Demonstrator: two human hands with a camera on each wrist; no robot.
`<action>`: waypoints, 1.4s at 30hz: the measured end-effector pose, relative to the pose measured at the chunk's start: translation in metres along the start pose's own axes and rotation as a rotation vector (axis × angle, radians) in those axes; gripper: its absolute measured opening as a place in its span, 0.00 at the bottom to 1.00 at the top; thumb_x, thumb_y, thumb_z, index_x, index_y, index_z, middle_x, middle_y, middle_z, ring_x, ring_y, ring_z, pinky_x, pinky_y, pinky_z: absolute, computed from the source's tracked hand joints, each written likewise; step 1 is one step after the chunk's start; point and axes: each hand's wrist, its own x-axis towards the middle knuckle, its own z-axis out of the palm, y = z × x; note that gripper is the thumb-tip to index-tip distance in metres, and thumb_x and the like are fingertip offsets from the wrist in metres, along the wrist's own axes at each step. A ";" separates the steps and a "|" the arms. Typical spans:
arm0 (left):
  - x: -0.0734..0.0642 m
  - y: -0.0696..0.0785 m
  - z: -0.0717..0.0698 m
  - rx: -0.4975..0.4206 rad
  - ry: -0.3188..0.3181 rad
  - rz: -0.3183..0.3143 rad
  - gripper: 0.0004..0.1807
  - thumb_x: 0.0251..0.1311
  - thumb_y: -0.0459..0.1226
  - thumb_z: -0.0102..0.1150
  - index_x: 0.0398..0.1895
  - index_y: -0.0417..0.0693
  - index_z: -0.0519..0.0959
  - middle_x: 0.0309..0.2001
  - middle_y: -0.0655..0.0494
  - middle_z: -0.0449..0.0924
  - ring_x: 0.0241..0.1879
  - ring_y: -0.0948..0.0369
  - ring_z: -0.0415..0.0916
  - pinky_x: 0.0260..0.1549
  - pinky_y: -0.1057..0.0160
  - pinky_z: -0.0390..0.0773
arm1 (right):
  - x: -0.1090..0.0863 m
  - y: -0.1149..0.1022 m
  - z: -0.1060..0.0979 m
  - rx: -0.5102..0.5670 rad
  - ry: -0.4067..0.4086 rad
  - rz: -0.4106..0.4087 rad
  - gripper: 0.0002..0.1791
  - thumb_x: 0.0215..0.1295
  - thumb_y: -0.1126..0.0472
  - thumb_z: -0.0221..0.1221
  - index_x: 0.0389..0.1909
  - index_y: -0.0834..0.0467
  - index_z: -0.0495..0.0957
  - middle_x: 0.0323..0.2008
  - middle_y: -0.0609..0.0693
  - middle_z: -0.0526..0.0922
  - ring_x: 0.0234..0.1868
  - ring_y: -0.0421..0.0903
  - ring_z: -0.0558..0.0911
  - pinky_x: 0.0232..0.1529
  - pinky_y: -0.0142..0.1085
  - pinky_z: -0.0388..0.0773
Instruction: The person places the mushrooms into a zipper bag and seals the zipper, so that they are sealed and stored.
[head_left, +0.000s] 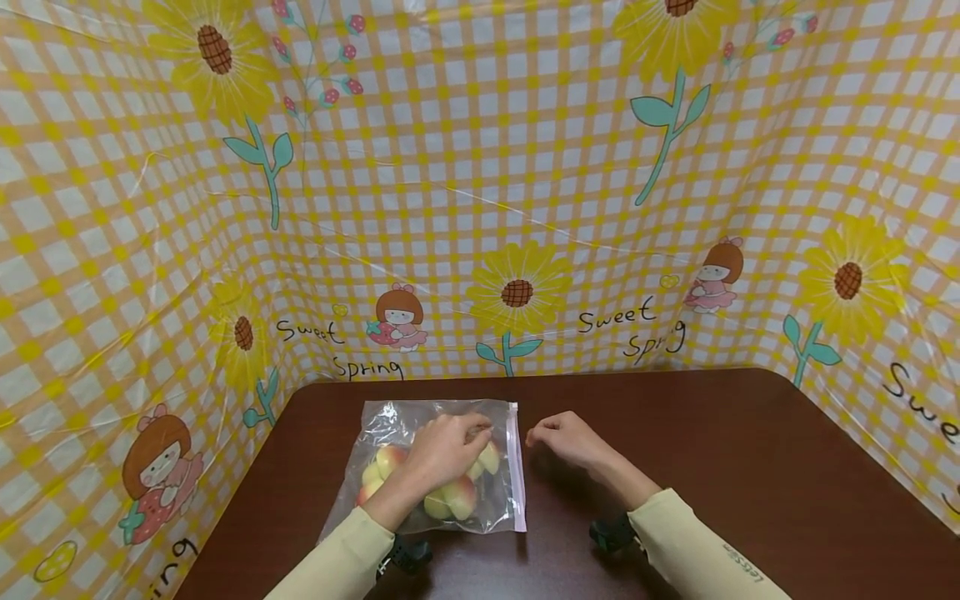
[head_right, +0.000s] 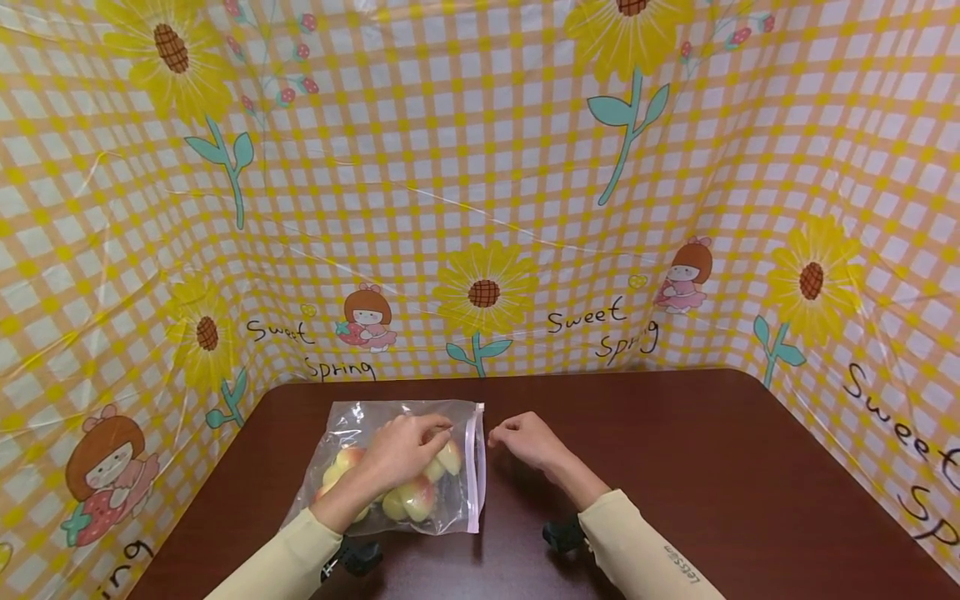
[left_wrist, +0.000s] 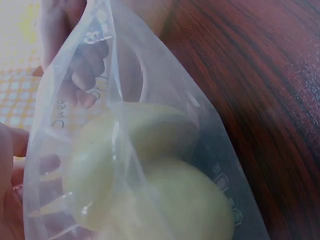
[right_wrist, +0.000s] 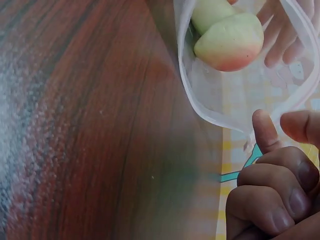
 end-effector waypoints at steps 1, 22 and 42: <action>0.000 0.000 0.000 -0.002 -0.011 -0.005 0.14 0.69 0.47 0.56 0.52 0.59 0.85 0.41 0.59 0.88 0.23 0.63 0.72 0.19 0.63 0.70 | 0.000 0.000 0.000 0.001 0.006 0.007 0.13 0.67 0.57 0.58 0.33 0.61 0.88 0.22 0.46 0.77 0.15 0.39 0.59 0.18 0.32 0.58; 0.004 -0.001 -0.002 0.059 -0.144 0.100 0.16 0.60 0.46 0.65 0.48 0.54 0.86 0.41 0.60 0.87 0.39 0.62 0.80 0.37 0.60 0.79 | 0.011 -0.008 0.000 -0.008 0.036 0.059 0.21 0.72 0.47 0.56 0.38 0.61 0.87 0.12 0.42 0.54 0.12 0.40 0.53 0.15 0.32 0.52; 0.061 -0.001 -0.013 0.013 -0.097 0.014 0.10 0.65 0.45 0.59 0.33 0.52 0.86 0.30 0.62 0.83 0.28 0.63 0.76 0.32 0.63 0.76 | 0.035 -0.004 0.003 0.059 0.106 0.158 0.23 0.68 0.48 0.60 0.50 0.64 0.84 0.17 0.45 0.67 0.13 0.39 0.58 0.17 0.33 0.59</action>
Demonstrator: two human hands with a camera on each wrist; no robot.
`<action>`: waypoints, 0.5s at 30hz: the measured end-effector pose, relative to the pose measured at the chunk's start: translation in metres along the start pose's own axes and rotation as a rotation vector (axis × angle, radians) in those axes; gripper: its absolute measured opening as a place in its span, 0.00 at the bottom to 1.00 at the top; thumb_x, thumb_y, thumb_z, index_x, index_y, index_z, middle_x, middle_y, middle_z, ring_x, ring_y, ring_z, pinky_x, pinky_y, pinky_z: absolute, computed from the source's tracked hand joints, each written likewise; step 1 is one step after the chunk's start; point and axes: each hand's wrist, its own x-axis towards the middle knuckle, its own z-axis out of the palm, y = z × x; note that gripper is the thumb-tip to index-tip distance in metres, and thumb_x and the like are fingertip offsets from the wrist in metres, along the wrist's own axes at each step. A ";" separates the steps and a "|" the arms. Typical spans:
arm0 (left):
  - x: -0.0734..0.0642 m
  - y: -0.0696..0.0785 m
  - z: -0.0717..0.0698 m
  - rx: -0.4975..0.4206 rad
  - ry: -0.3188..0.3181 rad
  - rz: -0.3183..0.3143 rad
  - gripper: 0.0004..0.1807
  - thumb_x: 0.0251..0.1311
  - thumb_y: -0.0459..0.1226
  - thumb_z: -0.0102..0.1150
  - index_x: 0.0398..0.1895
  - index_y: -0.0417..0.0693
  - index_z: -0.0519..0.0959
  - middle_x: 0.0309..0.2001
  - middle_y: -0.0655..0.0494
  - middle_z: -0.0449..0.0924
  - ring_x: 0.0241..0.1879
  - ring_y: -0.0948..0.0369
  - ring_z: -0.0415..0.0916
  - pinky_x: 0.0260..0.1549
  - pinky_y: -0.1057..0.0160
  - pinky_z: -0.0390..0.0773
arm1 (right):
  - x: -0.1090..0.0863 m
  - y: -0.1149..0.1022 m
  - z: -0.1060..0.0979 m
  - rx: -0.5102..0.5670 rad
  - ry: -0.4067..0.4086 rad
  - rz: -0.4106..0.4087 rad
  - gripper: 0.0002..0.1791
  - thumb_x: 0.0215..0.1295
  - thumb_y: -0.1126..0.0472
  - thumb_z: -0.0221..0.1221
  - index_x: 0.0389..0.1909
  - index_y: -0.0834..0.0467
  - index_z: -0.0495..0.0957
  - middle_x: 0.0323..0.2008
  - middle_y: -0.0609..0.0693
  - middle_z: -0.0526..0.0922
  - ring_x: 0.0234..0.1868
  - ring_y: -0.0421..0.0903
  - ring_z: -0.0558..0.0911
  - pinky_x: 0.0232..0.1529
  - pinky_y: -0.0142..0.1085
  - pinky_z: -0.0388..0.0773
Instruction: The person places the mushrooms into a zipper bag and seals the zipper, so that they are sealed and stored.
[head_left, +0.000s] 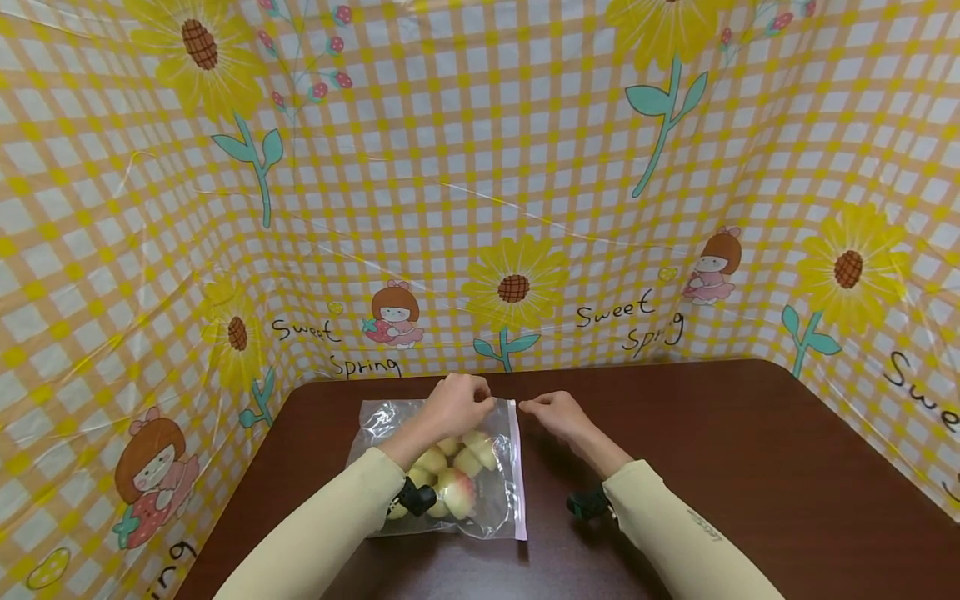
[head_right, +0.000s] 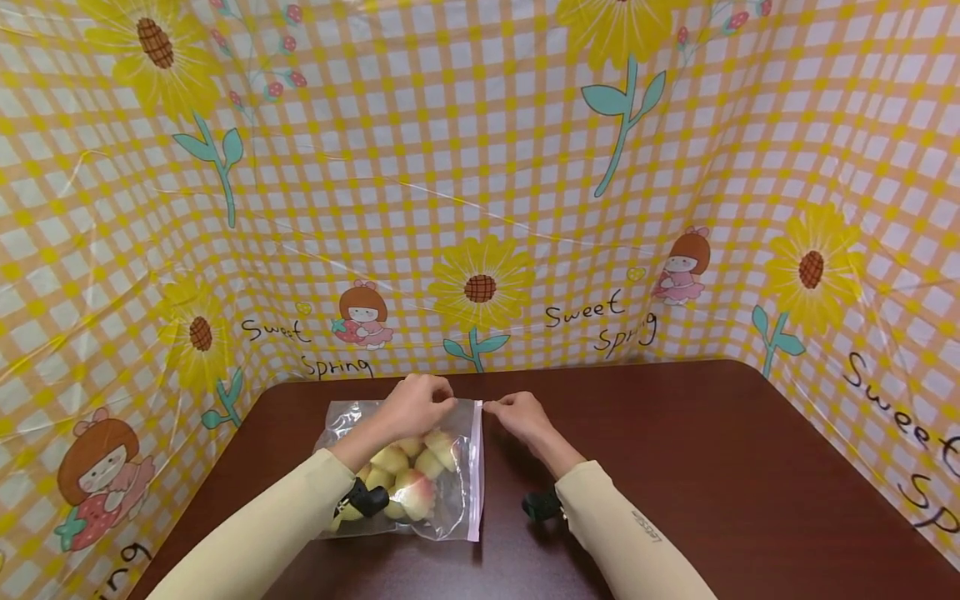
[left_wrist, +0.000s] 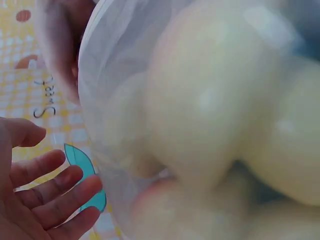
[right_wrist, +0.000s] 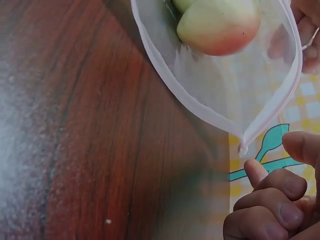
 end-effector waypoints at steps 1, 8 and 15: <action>0.003 0.000 0.000 0.005 -0.018 -0.008 0.10 0.66 0.45 0.59 0.34 0.52 0.86 0.31 0.61 0.84 0.29 0.63 0.76 0.33 0.63 0.76 | 0.001 0.000 -0.001 0.007 -0.008 0.007 0.23 0.69 0.48 0.60 0.51 0.65 0.83 0.15 0.44 0.64 0.13 0.39 0.58 0.17 0.32 0.59; 0.024 -0.004 0.003 0.004 -0.161 -0.066 0.14 0.70 0.47 0.57 0.43 0.49 0.85 0.42 0.56 0.86 0.38 0.60 0.80 0.40 0.60 0.78 | 0.004 -0.003 0.001 0.040 -0.027 0.038 0.21 0.69 0.49 0.61 0.49 0.64 0.85 0.12 0.43 0.61 0.12 0.39 0.57 0.16 0.32 0.58; 0.039 -0.007 0.010 -0.049 -0.256 -0.147 0.16 0.71 0.45 0.57 0.52 0.45 0.83 0.51 0.50 0.84 0.47 0.56 0.79 0.47 0.56 0.78 | 0.005 -0.004 0.003 0.036 -0.022 0.033 0.22 0.68 0.49 0.61 0.17 0.58 0.75 0.11 0.42 0.59 0.12 0.39 0.55 0.15 0.32 0.55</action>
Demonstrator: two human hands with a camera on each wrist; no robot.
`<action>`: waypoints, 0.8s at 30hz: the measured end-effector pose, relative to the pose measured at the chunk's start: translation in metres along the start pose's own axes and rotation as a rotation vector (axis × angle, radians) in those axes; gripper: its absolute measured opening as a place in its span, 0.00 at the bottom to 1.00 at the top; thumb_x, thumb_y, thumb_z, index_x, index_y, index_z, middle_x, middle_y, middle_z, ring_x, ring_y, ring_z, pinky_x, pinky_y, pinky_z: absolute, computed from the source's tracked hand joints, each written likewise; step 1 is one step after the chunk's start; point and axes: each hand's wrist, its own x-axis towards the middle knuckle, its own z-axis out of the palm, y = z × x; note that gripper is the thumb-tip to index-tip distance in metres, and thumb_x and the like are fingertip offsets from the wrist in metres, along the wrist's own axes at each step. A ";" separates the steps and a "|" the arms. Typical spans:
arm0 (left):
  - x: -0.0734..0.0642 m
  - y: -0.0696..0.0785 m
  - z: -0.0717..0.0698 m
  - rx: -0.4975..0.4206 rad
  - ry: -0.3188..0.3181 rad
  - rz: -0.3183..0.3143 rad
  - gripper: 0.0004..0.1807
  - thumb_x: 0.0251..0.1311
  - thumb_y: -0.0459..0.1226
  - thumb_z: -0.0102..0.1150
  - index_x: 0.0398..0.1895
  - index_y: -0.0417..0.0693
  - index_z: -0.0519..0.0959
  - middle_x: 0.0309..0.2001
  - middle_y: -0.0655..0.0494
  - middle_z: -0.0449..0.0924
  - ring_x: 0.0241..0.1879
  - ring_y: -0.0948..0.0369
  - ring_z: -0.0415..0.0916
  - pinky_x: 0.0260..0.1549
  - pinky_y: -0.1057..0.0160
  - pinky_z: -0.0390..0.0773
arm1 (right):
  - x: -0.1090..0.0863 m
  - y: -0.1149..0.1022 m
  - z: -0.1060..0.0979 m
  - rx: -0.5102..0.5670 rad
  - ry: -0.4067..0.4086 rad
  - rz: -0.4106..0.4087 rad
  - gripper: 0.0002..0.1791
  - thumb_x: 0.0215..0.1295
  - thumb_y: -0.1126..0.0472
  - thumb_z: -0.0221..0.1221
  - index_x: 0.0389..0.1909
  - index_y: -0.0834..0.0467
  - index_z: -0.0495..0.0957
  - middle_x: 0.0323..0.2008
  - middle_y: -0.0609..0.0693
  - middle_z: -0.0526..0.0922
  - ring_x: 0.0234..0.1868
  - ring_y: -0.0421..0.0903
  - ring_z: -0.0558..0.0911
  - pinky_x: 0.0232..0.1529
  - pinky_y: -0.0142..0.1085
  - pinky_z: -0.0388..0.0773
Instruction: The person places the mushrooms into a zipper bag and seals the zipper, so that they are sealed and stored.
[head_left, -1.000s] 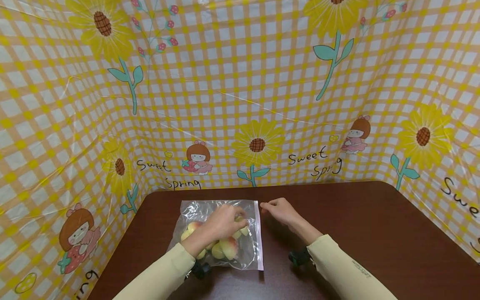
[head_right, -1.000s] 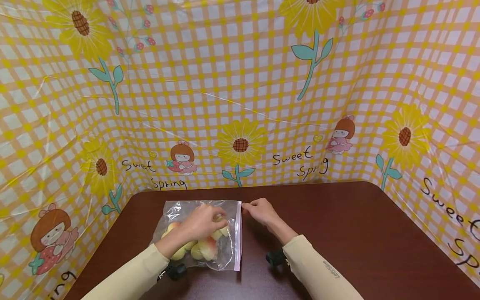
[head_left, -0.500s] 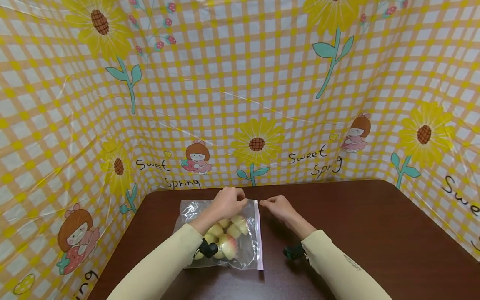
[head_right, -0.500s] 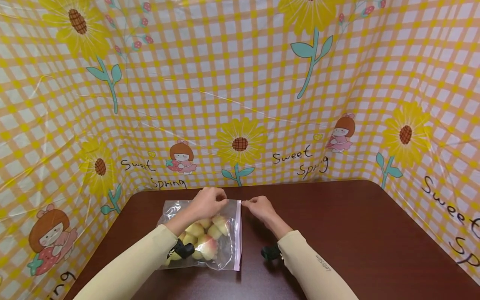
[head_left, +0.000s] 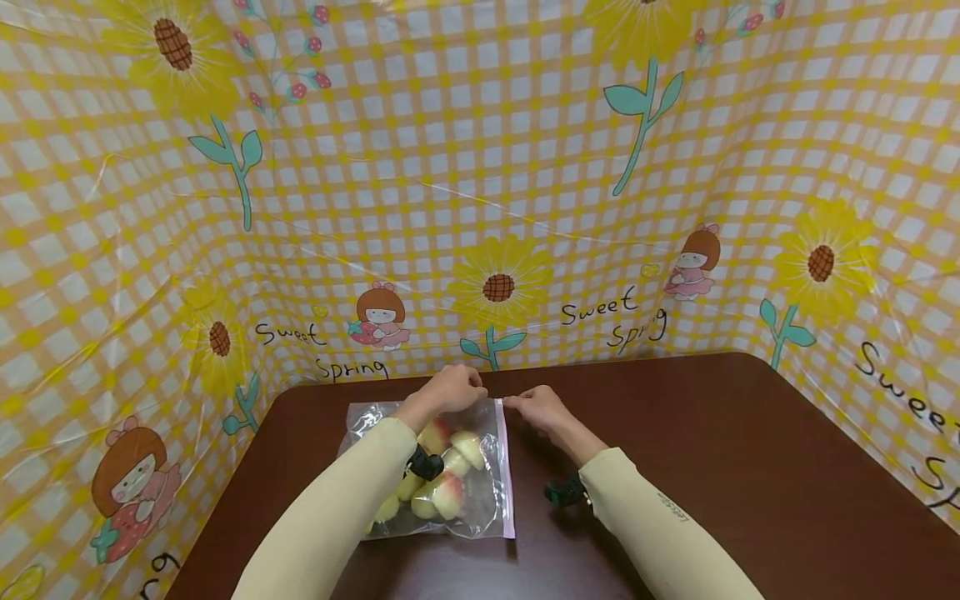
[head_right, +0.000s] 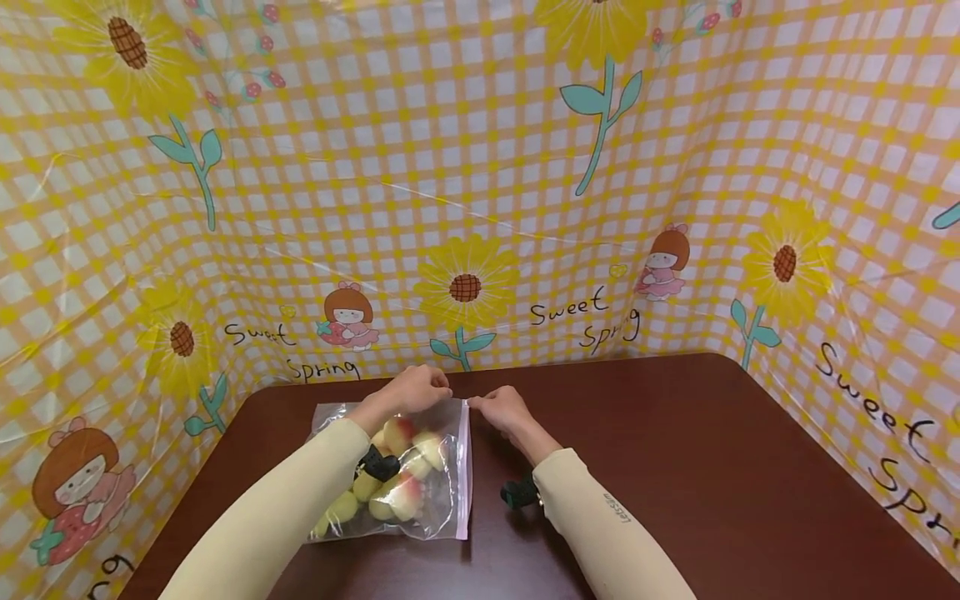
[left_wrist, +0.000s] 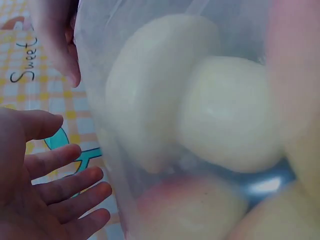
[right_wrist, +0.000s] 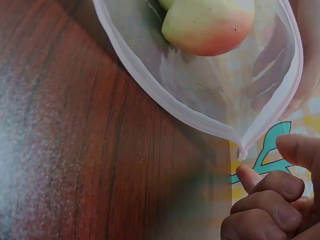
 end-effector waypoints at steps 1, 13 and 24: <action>0.001 -0.002 0.000 -0.013 -0.015 -0.007 0.17 0.71 0.45 0.57 0.53 0.44 0.83 0.52 0.49 0.83 0.47 0.55 0.79 0.47 0.55 0.79 | 0.001 0.000 0.002 -0.002 -0.002 0.006 0.23 0.68 0.49 0.61 0.16 0.57 0.73 0.11 0.42 0.58 0.12 0.39 0.55 0.15 0.32 0.55; 0.020 -0.021 0.010 -0.097 -0.094 -0.037 0.19 0.70 0.47 0.55 0.53 0.47 0.85 0.56 0.51 0.83 0.56 0.52 0.78 0.56 0.53 0.77 | 0.003 0.002 0.009 0.009 0.012 0.033 0.25 0.67 0.50 0.62 0.11 0.53 0.68 0.10 0.43 0.58 0.11 0.38 0.55 0.15 0.31 0.55; 0.028 -0.021 0.019 -0.236 -0.083 -0.096 0.16 0.69 0.43 0.58 0.50 0.45 0.86 0.42 0.50 0.87 0.43 0.54 0.83 0.48 0.57 0.79 | 0.003 -0.001 0.011 0.014 0.004 0.026 0.24 0.68 0.52 0.62 0.13 0.56 0.71 0.10 0.43 0.59 0.11 0.38 0.55 0.14 0.32 0.54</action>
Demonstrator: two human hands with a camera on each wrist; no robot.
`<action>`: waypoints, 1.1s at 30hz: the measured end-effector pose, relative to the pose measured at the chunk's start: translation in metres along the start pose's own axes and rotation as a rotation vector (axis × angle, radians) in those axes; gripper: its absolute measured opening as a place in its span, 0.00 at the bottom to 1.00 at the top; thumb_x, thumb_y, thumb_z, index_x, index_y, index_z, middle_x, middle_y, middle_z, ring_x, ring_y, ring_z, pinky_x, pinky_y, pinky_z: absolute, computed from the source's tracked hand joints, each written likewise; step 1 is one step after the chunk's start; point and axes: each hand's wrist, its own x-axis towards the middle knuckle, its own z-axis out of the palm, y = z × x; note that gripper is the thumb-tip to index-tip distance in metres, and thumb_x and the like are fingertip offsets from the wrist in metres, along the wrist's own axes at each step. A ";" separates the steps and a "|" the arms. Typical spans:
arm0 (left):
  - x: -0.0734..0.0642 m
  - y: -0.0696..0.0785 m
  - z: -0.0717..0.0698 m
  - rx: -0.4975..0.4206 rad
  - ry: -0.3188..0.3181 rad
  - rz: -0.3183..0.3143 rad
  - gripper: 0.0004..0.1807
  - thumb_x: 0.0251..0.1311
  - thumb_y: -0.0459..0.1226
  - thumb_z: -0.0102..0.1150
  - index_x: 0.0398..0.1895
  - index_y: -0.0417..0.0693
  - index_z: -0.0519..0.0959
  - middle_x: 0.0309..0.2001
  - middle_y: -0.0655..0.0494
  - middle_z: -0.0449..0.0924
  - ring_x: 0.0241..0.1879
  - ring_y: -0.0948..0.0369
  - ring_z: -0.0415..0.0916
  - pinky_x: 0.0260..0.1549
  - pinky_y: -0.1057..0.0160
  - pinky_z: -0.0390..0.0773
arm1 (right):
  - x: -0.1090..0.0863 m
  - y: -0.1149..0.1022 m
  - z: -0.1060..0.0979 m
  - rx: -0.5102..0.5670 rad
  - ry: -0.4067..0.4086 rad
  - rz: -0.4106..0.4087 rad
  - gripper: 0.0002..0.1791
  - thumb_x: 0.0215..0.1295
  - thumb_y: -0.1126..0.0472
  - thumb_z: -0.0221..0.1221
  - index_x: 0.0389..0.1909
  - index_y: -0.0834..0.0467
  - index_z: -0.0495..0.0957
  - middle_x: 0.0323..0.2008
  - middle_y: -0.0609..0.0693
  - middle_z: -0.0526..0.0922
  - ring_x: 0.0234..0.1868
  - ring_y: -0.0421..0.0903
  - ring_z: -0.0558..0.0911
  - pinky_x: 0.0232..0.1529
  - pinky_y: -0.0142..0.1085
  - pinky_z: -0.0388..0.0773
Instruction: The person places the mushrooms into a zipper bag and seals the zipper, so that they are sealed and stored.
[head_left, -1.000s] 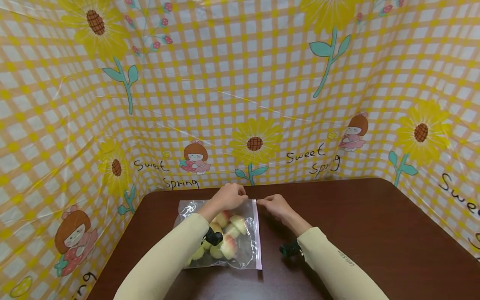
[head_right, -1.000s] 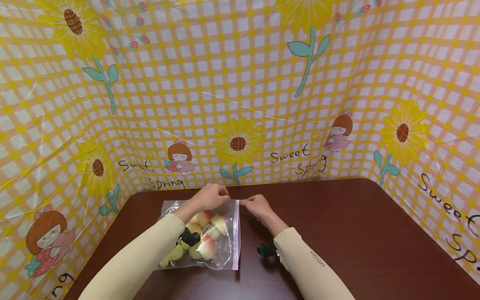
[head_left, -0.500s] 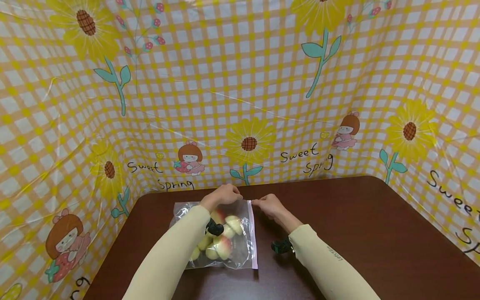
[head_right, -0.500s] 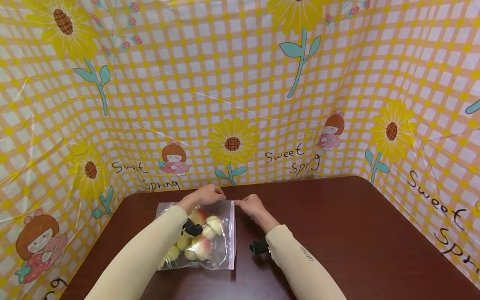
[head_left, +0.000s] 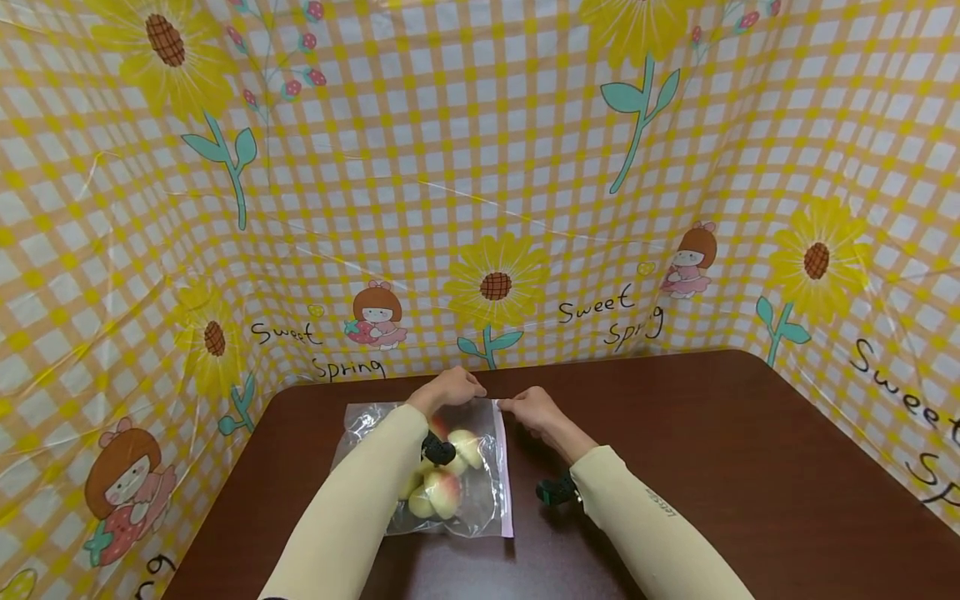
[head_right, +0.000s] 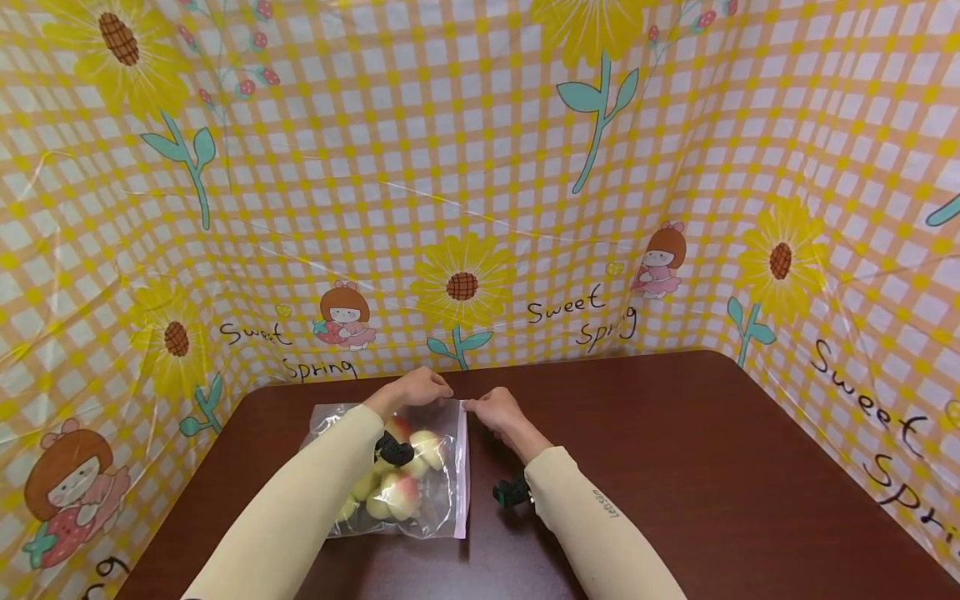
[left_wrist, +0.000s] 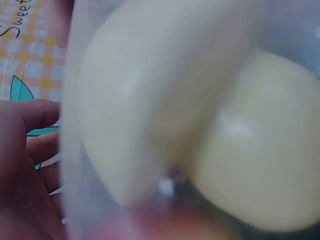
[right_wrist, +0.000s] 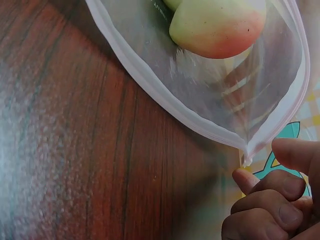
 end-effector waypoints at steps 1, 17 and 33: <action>0.001 0.000 0.000 -0.012 -0.002 -0.003 0.16 0.69 0.43 0.58 0.50 0.45 0.86 0.40 0.50 0.87 0.41 0.55 0.83 0.47 0.58 0.79 | 0.000 0.000 0.000 0.000 -0.001 -0.004 0.24 0.68 0.52 0.62 0.12 0.55 0.71 0.10 0.43 0.59 0.11 0.38 0.54 0.14 0.31 0.54; 0.007 -0.001 0.007 -0.029 0.023 0.021 0.10 0.62 0.36 0.61 0.38 0.41 0.89 0.27 0.56 0.84 0.28 0.63 0.75 0.32 0.67 0.74 | 0.002 -0.001 0.006 0.020 0.006 -0.020 0.14 0.70 0.57 0.60 0.39 0.64 0.86 0.10 0.43 0.60 0.12 0.38 0.56 0.14 0.31 0.55; 0.010 0.003 0.010 -0.166 0.002 0.021 0.11 0.64 0.34 0.61 0.31 0.35 0.87 0.24 0.55 0.76 0.29 0.62 0.72 0.33 0.65 0.73 | 0.008 0.000 0.011 0.021 0.093 -0.027 0.13 0.67 0.59 0.61 0.42 0.65 0.88 0.11 0.43 0.61 0.11 0.40 0.59 0.13 0.32 0.58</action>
